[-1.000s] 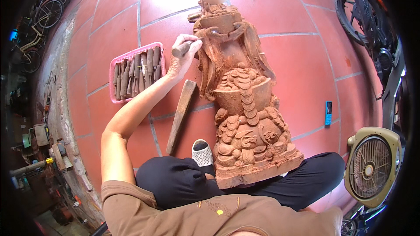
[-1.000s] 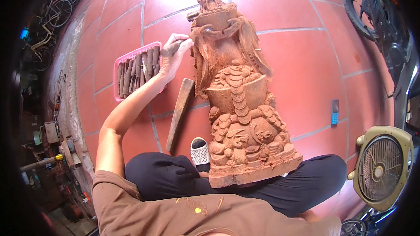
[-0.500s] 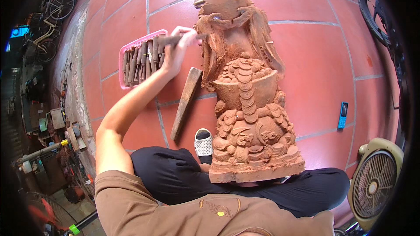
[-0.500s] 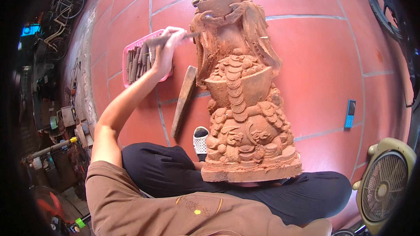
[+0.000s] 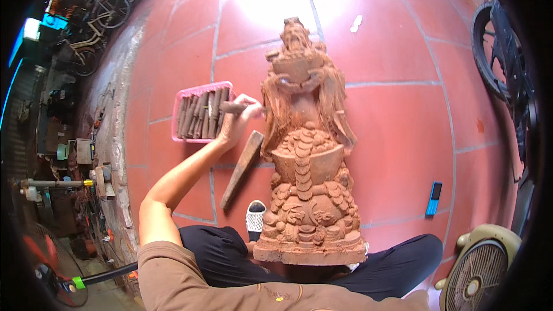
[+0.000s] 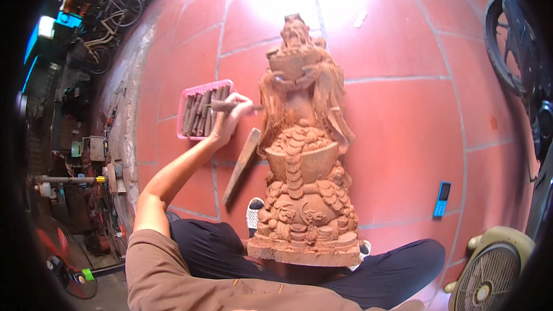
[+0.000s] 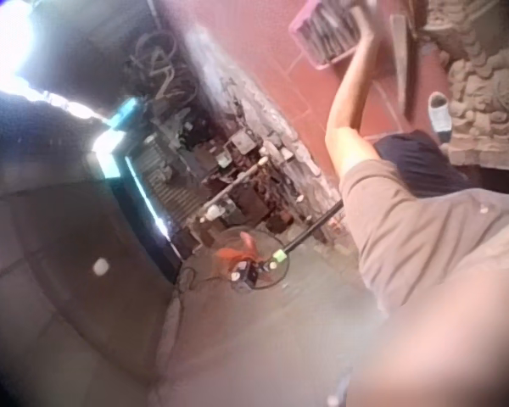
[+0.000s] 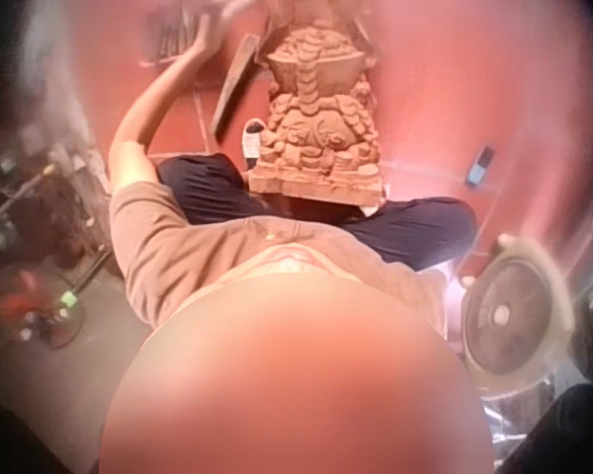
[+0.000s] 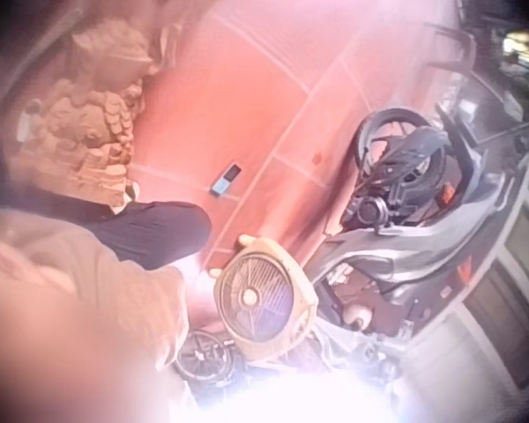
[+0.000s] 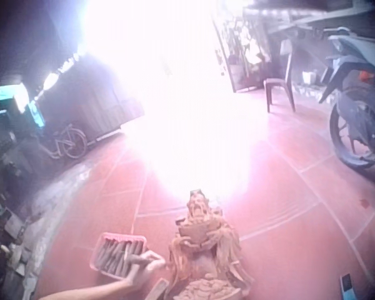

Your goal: The person carves a wooden sculpture using a chisel and mallet, striking the chisel to shape the wood and occasionally adjusting the sculpture's position. The person also uses a smaller tool to refine details on the sculpture.

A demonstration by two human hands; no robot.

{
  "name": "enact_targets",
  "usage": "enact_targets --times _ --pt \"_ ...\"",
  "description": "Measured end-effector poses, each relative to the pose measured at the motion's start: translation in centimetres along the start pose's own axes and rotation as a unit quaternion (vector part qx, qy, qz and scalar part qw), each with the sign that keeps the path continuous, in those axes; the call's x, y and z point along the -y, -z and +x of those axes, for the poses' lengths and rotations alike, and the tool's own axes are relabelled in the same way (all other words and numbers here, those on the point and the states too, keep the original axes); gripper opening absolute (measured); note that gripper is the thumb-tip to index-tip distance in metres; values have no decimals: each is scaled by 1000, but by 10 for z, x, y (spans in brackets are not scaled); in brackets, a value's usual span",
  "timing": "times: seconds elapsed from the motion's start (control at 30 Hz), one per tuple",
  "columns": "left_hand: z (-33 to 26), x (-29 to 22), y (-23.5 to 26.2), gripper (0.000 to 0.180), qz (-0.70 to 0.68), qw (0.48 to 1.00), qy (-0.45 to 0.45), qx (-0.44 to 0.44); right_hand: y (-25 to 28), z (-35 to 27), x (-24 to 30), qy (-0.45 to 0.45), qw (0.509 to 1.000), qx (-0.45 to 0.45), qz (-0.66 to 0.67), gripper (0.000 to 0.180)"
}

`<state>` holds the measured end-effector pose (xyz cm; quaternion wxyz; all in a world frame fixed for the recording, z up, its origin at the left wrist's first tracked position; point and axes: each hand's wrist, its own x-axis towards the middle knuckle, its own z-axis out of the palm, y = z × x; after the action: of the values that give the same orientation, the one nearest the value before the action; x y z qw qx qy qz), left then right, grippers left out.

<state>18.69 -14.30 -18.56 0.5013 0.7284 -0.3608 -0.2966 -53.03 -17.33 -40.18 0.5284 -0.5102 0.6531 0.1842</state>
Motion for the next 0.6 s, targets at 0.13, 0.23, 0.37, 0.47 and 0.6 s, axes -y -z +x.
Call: enact_targets --times 0.13,0.23,0.37,0.47,0.6 --pt "-7 -24 -2 13 -17 999 -31 8 1 20 15 20 1000 1 -4 21" --pt "-8 -29 2 14 -47 998 -17 -39 0 28 27 41 999 7 -15 21" --pt "-18 -33 -9 18 -101 992 -22 -74 0 25 14 72 997 5 -20 21" --pt "-19 -49 -37 17 -109 991 -54 -56 42 -7 -3 89 995 -50 -16 22" --pt "-46 -97 -1 17 -44 993 -95 -59 13 -12 -33 130 991 -18 4 22"
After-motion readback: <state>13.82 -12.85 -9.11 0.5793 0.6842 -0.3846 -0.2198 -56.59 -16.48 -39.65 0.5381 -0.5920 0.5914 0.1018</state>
